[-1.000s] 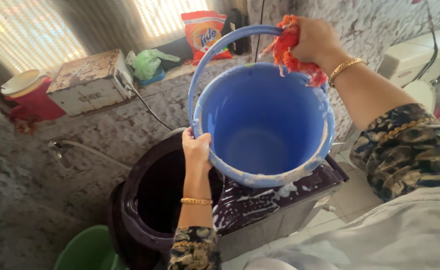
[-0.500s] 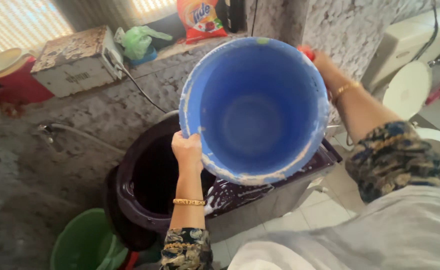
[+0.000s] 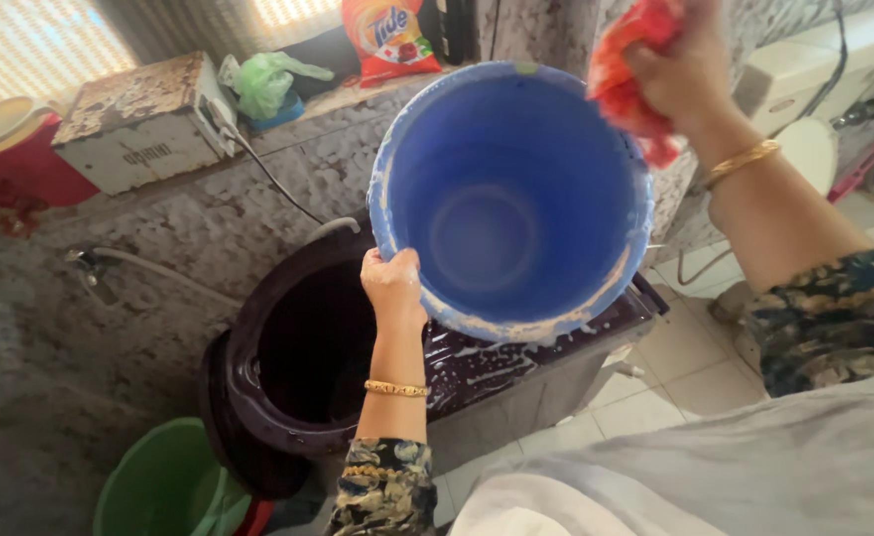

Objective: The person cleans a blue plastic bucket by hand using a red cloth, scrubbing both the interior and exterior surfaces over a dark container in a bathroom.

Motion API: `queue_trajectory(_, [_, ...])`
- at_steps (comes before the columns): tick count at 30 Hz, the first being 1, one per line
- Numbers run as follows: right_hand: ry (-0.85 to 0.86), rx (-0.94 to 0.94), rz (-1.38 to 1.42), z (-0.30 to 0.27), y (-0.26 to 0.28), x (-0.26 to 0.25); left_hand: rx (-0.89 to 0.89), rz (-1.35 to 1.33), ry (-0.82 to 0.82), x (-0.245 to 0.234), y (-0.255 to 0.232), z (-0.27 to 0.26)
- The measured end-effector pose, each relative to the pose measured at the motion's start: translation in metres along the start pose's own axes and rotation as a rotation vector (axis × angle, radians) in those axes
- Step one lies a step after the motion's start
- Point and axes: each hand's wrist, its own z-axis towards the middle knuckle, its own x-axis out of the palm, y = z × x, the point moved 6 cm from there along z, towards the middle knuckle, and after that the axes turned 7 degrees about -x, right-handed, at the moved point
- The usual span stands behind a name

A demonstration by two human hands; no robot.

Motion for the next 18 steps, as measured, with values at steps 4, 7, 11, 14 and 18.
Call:
queue_trajectory(4, [0.264, -0.727, -0.352, -0.032, 0.139, 0.040, 0.053, -0.110, 0.158, 0.024, -0.003, -0.010])
queue_trajectory(7, [0.572, -1.107, -0.626, -0.050, 0.172, 0.072, 0.069, -0.170, 0.289, 0.035, -0.007, -0.022])
queue_trajectory(11, [0.551, -1.320, -1.028, -0.059, 0.157, 0.085, 0.066, -0.031, 0.195, 0.029, -0.011, -0.025])
queue_trajectory(14, [0.841, -1.142, -1.146, -0.062, 0.133, 0.078, 0.060, -0.004, 0.202, 0.022, -0.006, -0.022])
queue_trajectory(18, [0.988, -0.873, -1.207, -0.103, 0.117, 0.070, 0.094, -0.084, 0.214, 0.014, -0.001, -0.012])
